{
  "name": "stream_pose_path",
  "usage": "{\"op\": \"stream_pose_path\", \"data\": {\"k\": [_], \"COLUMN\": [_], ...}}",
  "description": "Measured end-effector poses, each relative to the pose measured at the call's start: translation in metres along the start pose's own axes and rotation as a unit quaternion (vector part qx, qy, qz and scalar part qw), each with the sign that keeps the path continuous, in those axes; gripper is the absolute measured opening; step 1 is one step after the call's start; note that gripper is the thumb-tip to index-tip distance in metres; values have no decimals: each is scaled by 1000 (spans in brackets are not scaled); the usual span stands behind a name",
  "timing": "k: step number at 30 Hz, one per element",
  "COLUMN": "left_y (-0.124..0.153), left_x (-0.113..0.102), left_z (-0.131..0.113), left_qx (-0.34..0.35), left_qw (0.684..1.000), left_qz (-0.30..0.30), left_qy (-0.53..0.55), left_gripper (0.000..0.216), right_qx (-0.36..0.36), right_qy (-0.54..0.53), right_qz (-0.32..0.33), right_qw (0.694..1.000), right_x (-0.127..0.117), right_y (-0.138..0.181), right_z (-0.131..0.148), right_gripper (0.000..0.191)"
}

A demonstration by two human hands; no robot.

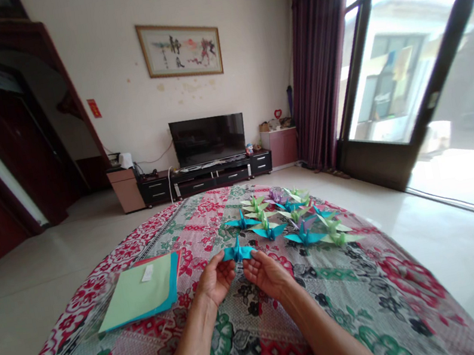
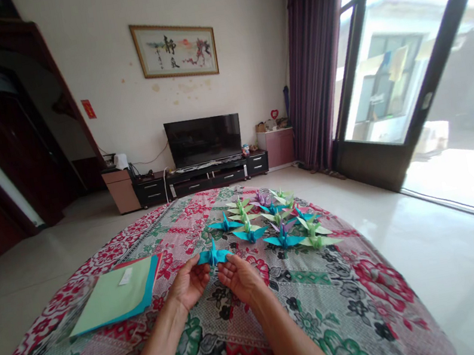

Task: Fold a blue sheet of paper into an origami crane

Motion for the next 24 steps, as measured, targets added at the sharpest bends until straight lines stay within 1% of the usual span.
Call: {"op": "stream_pose_path", "data": {"k": [5, 9, 13, 15, 18, 20, 24], "left_y": [2, 1, -1, -2, -2, -2, -3], "left_x": [1, 1, 0, 0, 0, 1, 1], "left_z": [2, 3, 3, 3, 4, 5, 6], "left_qx": [9, 16, 17, 19, 18, 11, 5], "left_qw": [1000, 999, 999, 999, 1000, 1000, 1000], "left_qz": [-5, -8, -22, -23, -12, -2, 8], "left_qy": [-29, -42, -26, -21, -10, 0, 16], "left_gripper": [1, 4, 5, 9, 17, 18, 18], "right_qx": [-8, -11, -13, -13, -3, 6, 18], "right_qy": [5, 7, -1, -12, -30, -40, -52], "right_qz": [-3, -7, -14, -13, -3, 8, 35], "right_qw": [1000, 1000, 1000, 1000, 1000, 999, 998], "right_x": [-3, -2, 0, 1, 1, 1, 1], "right_y": [-3, -5, -4, -3, -2, -1, -1], "right_z": [-1, -1, -1, -1, -1, -2, -3], "right_gripper": [5, 6, 5, 6, 13, 18, 20]}}
Point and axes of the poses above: each hand's wrist, its own y-axis away from the middle knuckle, its own x-axis out of the palm, z = x × y, the point moved 2 cm from there along -y, towards the middle knuckle, and after that the axes turned 2 degrees about y, right-handed, at the moved point
